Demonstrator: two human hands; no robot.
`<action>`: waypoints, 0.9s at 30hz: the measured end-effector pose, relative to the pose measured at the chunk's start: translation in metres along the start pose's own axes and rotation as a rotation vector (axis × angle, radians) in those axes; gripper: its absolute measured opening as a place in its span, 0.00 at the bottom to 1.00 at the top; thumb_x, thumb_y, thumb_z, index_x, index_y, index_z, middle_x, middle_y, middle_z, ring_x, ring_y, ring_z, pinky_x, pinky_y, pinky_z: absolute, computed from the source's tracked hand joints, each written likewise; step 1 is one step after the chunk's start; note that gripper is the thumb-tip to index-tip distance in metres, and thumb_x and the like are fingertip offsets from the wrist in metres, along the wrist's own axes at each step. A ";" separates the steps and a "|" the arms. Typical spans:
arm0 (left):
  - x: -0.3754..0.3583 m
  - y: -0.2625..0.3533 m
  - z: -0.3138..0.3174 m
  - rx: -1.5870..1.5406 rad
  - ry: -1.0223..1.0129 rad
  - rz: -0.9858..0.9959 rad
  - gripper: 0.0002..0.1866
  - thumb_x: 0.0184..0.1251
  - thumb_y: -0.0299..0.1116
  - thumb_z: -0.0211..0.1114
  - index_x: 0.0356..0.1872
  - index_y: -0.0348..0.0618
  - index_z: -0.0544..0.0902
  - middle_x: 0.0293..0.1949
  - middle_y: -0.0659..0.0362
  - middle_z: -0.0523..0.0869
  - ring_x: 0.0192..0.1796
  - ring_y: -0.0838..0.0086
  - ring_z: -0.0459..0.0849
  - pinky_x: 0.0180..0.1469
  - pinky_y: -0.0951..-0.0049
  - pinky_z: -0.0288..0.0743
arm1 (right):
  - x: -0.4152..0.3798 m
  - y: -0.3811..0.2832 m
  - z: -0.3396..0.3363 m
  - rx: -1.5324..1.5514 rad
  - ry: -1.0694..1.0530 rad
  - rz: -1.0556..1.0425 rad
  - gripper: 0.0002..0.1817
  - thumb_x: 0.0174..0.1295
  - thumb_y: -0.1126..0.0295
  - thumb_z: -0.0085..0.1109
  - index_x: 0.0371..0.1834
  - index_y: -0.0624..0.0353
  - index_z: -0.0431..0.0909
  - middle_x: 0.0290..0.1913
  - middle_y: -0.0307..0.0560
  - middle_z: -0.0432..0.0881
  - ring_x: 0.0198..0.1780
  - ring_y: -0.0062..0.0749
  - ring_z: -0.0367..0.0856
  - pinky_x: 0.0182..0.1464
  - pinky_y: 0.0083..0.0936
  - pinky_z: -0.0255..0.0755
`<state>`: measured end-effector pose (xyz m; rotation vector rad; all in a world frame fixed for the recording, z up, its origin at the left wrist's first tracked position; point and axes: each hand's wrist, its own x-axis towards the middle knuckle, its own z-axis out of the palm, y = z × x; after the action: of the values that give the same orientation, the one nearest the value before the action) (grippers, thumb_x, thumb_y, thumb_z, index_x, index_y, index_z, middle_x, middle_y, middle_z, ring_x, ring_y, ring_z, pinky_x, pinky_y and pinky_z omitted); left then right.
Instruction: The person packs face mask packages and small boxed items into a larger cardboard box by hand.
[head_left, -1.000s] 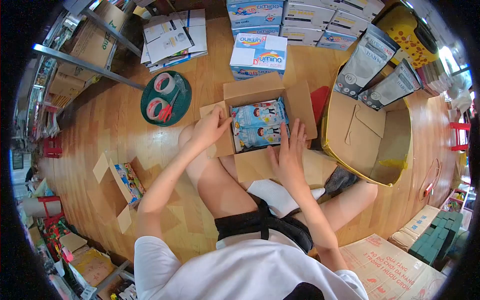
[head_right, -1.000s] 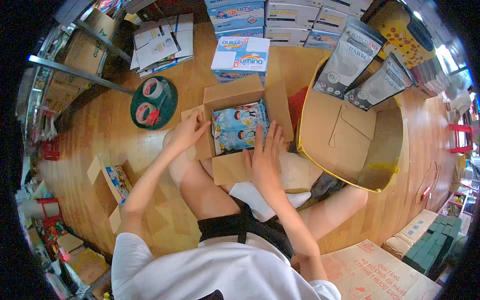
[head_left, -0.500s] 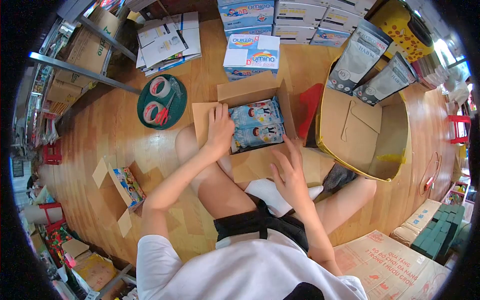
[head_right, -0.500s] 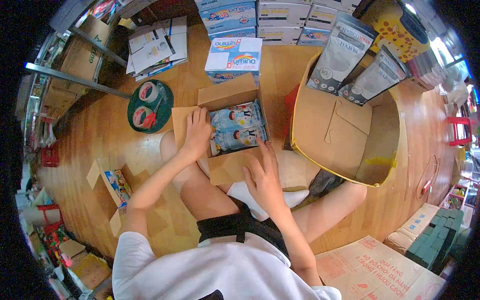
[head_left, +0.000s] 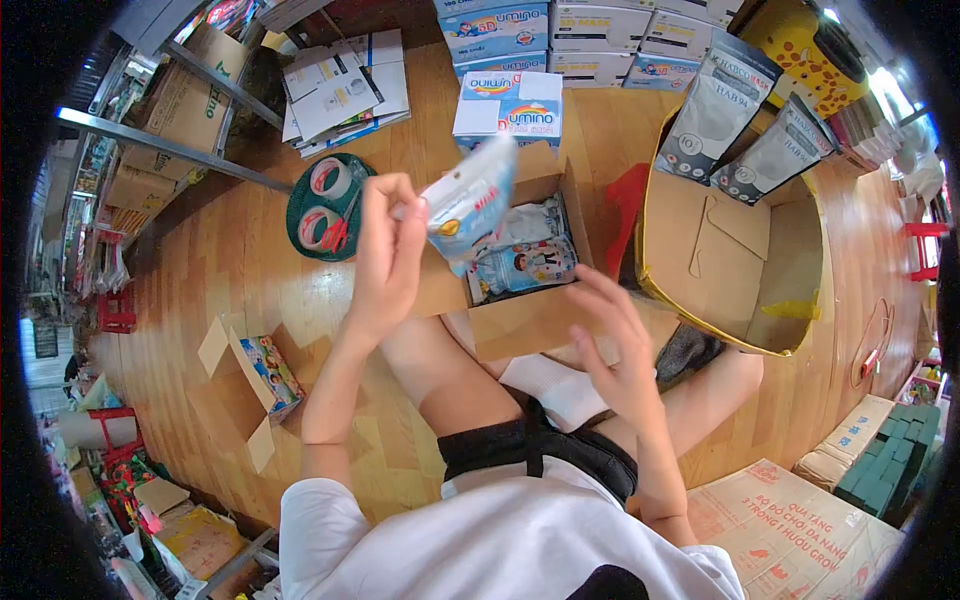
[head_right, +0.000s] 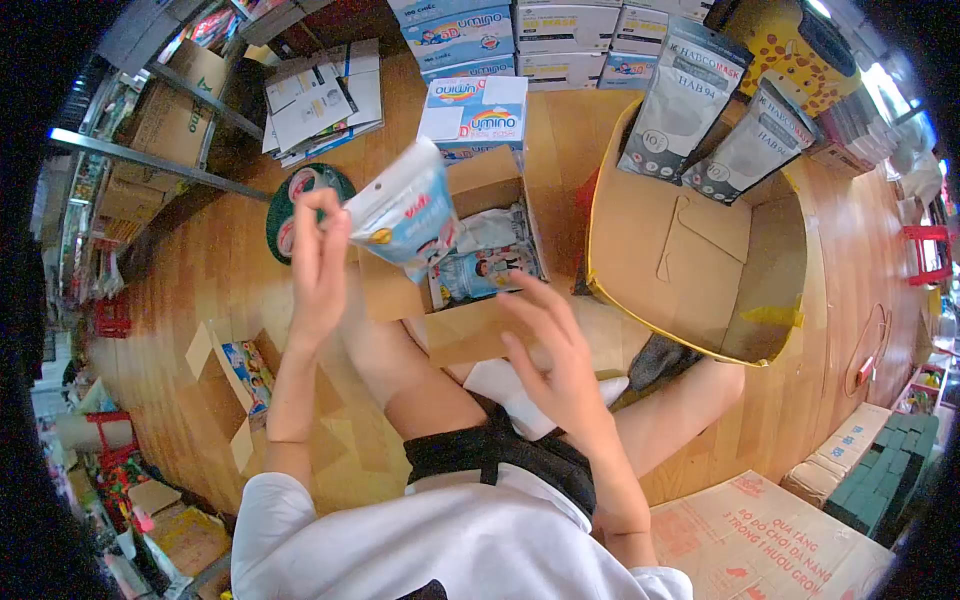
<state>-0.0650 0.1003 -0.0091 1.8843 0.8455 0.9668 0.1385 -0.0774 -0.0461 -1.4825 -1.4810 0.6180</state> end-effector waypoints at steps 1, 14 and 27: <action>0.001 0.011 -0.003 -0.054 0.006 0.007 0.03 0.78 0.27 0.47 0.47 0.41 0.65 0.35 0.67 0.63 0.32 0.88 0.59 0.33 0.83 0.55 | 0.003 -0.004 -0.006 0.015 0.020 -0.010 0.26 0.59 0.77 0.63 0.63 0.63 0.72 0.70 0.58 0.66 0.71 0.51 0.65 0.69 0.38 0.62; 0.004 0.036 0.042 -0.665 -0.010 -0.323 0.09 0.79 0.35 0.51 0.53 0.45 0.68 0.34 0.69 0.72 0.37 0.90 0.67 0.37 0.86 0.61 | -0.010 -0.006 -0.006 0.710 -0.342 0.552 0.27 0.58 0.67 0.72 0.59 0.67 0.74 0.51 0.45 0.83 0.51 0.22 0.79 0.54 0.25 0.74; -0.021 0.013 0.067 -0.577 -0.442 -0.226 0.28 0.67 0.35 0.66 0.65 0.38 0.67 0.57 0.55 0.79 0.59 0.75 0.77 0.62 0.72 0.68 | -0.020 -0.001 -0.009 0.693 -0.102 0.404 0.20 0.63 0.68 0.67 0.56 0.64 0.76 0.49 0.45 0.84 0.50 0.22 0.79 0.54 0.26 0.74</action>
<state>-0.0148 0.0528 -0.0273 1.3856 0.4363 0.5419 0.1427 -0.0991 -0.0466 -1.1957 -0.8837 1.3130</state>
